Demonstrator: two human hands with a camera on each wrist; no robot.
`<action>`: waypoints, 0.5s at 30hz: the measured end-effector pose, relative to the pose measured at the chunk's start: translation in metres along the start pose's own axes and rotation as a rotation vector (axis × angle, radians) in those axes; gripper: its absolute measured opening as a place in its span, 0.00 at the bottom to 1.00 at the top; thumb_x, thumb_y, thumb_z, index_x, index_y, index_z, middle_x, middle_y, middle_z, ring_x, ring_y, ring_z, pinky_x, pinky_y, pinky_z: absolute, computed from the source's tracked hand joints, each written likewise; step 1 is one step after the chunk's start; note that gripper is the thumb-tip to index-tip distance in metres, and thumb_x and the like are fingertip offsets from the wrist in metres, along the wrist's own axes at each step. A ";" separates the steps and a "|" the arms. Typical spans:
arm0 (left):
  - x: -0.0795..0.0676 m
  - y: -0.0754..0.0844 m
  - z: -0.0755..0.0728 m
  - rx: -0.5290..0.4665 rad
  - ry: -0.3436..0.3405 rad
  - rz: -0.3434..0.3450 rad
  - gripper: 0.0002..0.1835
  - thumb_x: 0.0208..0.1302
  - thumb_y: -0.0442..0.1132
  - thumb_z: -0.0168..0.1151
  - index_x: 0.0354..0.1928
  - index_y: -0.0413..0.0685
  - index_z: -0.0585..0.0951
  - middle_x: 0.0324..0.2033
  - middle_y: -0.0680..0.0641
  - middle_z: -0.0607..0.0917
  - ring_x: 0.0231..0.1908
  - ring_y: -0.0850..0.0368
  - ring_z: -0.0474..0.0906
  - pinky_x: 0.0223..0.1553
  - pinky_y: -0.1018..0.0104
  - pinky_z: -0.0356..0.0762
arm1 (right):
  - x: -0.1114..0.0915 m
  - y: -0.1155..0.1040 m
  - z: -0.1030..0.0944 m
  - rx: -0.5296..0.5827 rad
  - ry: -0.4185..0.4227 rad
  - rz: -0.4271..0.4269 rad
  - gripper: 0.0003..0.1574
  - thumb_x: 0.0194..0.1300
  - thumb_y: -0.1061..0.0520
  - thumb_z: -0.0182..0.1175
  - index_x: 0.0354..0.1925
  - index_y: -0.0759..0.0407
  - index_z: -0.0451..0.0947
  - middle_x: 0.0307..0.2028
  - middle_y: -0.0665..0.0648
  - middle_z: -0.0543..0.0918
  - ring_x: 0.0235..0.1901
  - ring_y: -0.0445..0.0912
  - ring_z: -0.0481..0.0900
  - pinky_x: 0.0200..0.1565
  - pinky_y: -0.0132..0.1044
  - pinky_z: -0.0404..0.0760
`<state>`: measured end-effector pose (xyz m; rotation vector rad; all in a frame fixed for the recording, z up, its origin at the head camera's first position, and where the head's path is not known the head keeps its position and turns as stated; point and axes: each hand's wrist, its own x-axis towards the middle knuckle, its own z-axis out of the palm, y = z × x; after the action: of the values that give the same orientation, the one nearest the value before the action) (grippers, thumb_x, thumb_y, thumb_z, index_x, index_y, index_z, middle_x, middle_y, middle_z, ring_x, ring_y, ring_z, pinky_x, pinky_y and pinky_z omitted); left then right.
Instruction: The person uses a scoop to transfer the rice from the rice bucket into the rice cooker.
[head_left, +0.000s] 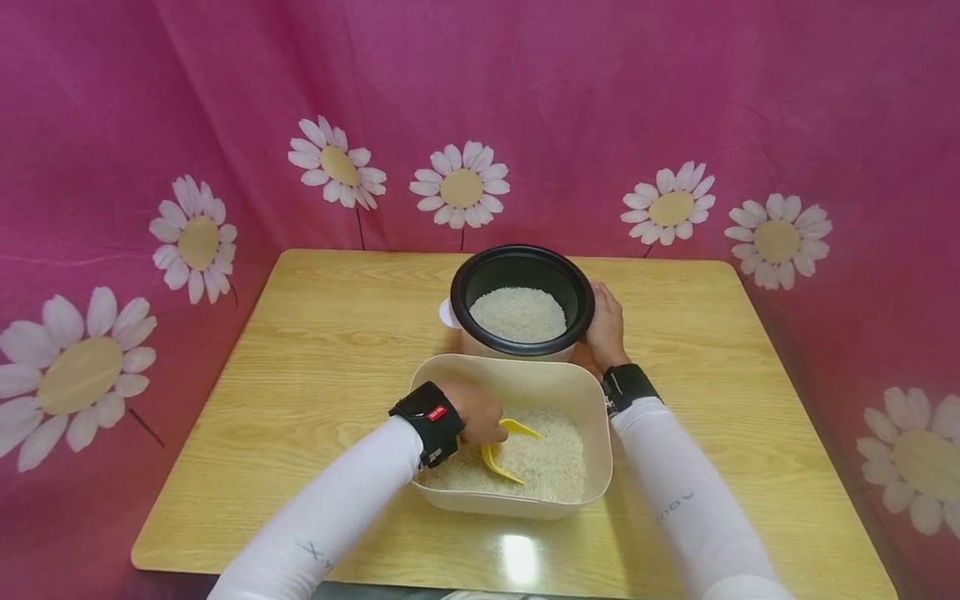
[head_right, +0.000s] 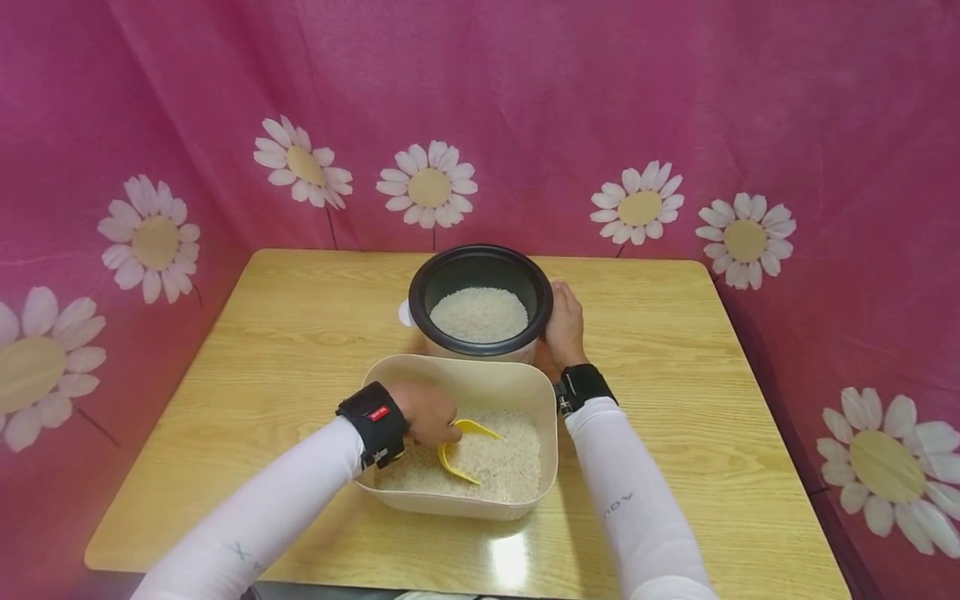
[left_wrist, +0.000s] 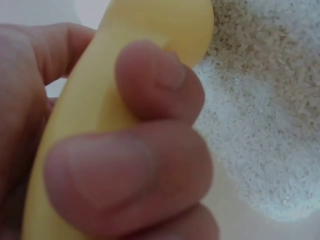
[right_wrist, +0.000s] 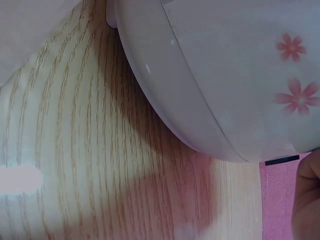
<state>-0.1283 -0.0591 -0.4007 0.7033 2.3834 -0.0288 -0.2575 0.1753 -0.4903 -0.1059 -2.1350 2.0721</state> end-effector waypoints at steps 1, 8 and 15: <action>0.000 0.000 0.000 0.001 0.000 -0.002 0.27 0.70 0.55 0.55 0.13 0.54 0.74 0.13 0.58 0.71 0.23 0.59 0.71 0.32 0.63 0.64 | 0.001 0.001 0.000 0.001 0.003 -0.006 0.20 0.84 0.46 0.38 0.40 0.40 0.76 0.33 0.40 0.76 0.37 0.35 0.72 0.43 0.25 0.73; 0.000 -0.001 0.002 -0.018 0.020 0.002 0.26 0.71 0.55 0.56 0.13 0.55 0.74 0.13 0.58 0.70 0.22 0.59 0.70 0.32 0.63 0.62 | 0.001 0.000 0.000 0.013 0.002 -0.015 0.20 0.84 0.46 0.39 0.41 0.41 0.77 0.34 0.40 0.77 0.38 0.35 0.73 0.44 0.24 0.74; 0.007 -0.003 0.007 0.022 0.027 -0.004 0.27 0.70 0.56 0.56 0.13 0.55 0.75 0.13 0.58 0.71 0.22 0.58 0.71 0.33 0.61 0.65 | 0.001 0.003 0.000 0.007 -0.006 -0.012 0.19 0.84 0.45 0.38 0.42 0.40 0.76 0.34 0.40 0.77 0.38 0.35 0.73 0.44 0.24 0.74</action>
<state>-0.1304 -0.0599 -0.4110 0.7135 2.4137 -0.0480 -0.2583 0.1758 -0.4937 -0.0864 -2.1265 2.0753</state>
